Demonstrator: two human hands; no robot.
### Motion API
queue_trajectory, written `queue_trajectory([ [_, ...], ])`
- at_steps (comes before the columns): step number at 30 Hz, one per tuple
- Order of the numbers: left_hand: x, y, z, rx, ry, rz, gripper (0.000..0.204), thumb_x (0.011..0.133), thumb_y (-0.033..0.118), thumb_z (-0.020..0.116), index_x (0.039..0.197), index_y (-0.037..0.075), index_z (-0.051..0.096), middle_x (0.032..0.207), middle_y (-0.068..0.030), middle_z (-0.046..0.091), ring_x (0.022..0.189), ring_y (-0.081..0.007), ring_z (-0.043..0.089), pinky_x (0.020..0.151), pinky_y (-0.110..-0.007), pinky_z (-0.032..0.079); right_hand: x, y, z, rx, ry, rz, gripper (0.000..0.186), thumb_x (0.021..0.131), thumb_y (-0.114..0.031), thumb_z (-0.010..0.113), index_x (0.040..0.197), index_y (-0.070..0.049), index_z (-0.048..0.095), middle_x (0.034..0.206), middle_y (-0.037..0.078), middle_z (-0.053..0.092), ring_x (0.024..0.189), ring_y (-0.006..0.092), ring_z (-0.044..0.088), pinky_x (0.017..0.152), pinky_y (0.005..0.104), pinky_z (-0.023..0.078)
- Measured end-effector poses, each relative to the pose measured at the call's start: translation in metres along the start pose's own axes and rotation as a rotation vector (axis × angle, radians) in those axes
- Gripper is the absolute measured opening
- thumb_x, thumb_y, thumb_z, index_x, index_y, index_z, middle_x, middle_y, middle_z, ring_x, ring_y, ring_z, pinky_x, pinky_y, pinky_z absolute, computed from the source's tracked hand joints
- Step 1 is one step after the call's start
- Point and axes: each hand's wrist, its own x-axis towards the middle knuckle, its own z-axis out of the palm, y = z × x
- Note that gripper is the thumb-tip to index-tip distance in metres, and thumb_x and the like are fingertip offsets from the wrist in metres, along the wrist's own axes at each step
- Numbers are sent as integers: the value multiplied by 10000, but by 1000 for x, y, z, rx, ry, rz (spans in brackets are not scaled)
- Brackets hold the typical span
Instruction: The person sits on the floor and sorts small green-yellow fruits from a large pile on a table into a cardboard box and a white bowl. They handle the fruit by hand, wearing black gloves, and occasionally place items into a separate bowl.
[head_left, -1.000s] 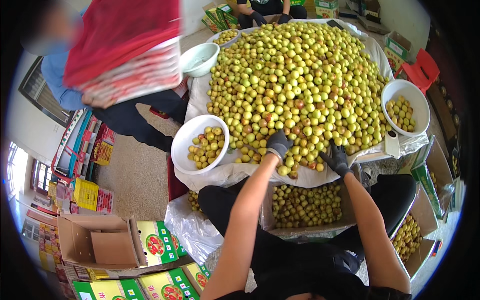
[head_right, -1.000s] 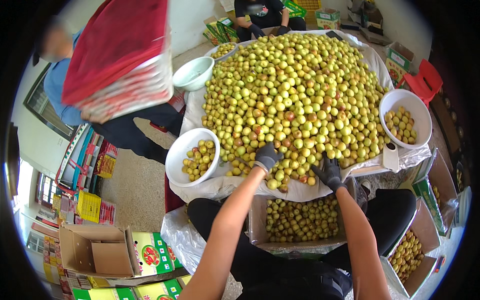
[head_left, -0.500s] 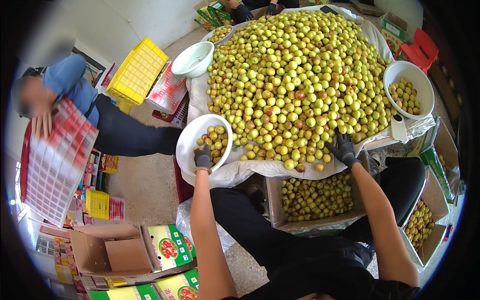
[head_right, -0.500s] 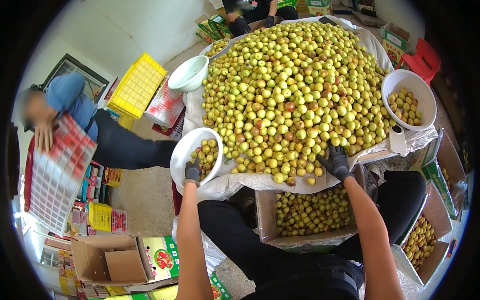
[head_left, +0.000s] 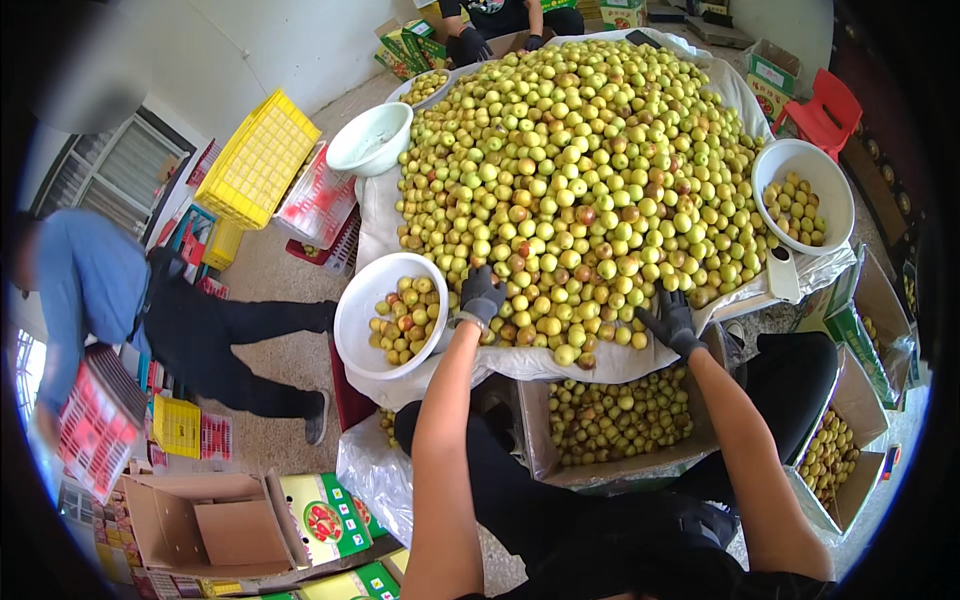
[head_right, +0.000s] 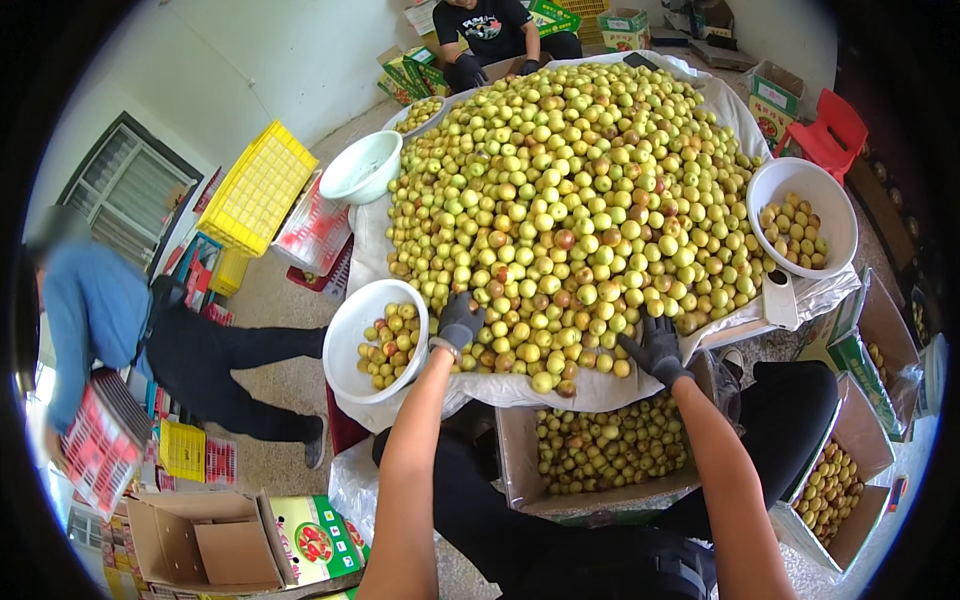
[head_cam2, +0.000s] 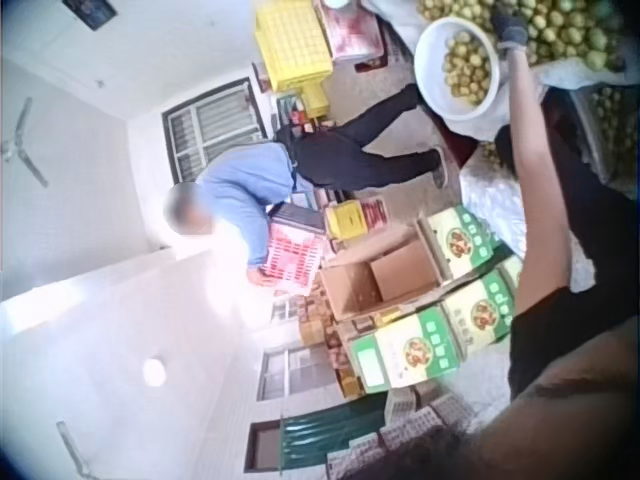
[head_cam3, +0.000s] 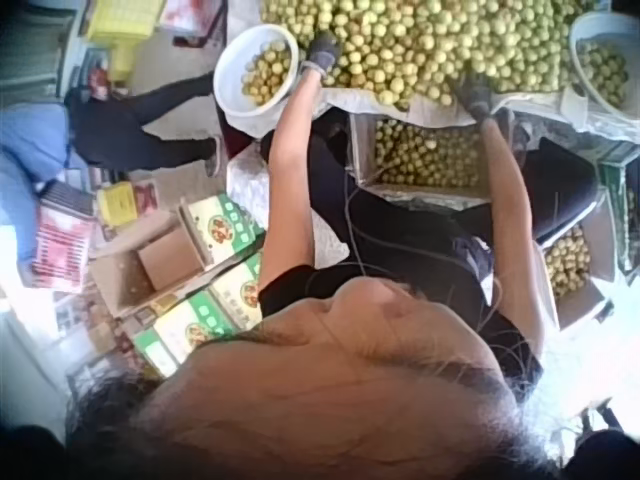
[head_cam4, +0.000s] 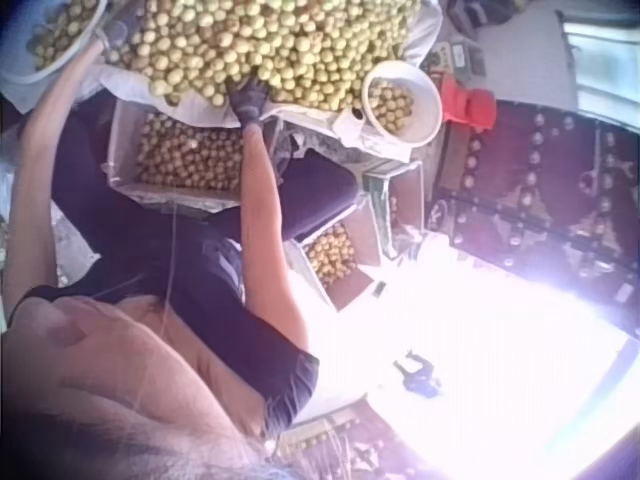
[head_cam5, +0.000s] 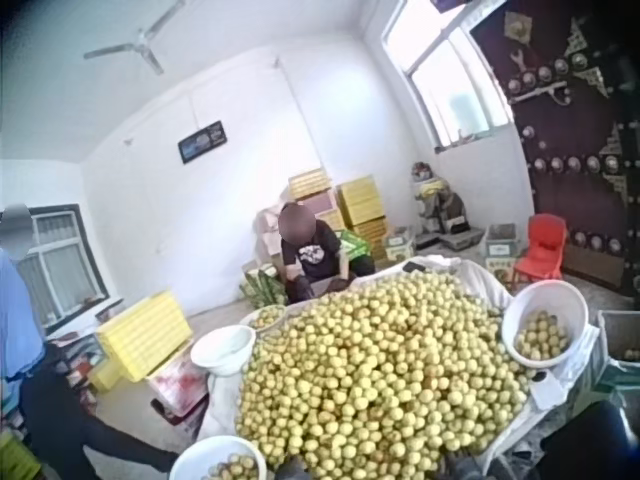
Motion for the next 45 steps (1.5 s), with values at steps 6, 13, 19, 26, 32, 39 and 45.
queue_trajectory([
  [6,5,18,-19,-81,204,19,403,787,432,631,861,36,633,829,-222,624,803,-373,598,701,-449,464,-13,15,-10,-20,0,45,812,763,-501,631,1337,-15,325,1306,248,372,1196,420,356,988,496,317],
  [13,73,-32,4,-213,-315,-256,612,709,290,679,1229,25,494,1186,-225,553,1093,-372,527,900,-412,448,-2,-4,-7,-39,20,-16,826,750,-504,634,1340,-21,317,1312,248,351,1195,421,344,1006,479,305],
  [19,43,43,-15,24,-152,-63,297,861,284,537,994,19,554,884,-237,630,775,-414,597,678,-455,476,-13,14,-12,-104,15,15,829,778,-512,594,1346,7,285,1296,271,360,1172,441,355,991,480,314],
  [26,47,94,-8,172,-477,115,416,742,152,605,1140,154,482,1164,-274,458,920,-433,561,814,-473,468,-3,1,-8,-53,-46,5,868,769,-566,578,1351,2,274,1332,279,317,1207,438,317,1012,477,288],
  [32,38,53,-19,-1396,-391,-617,223,887,355,559,915,134,545,657,-37,547,499,-146,531,411,-261,427,-9,17,-10,-65,-45,42,857,772,-578,568,1353,-16,284,1333,272,308,1212,437,312,1015,483,287],
  [39,-36,-130,-60,432,-81,-159,427,885,392,519,1113,31,513,1012,-147,588,849,-260,584,711,-353,517,-7,5,-15,-33,-43,21,828,784,-571,561,1338,-11,305,1334,267,315,1222,428,311,1021,476,282],
  [45,-36,-46,-22,-476,361,-371,411,845,252,623,1150,15,483,849,-112,578,703,-191,557,626,-306,479,-9,-20,-19,-125,149,-2,621,747,-380,652,1199,-6,446,1156,207,473,1052,379,461,915,454,378],
])
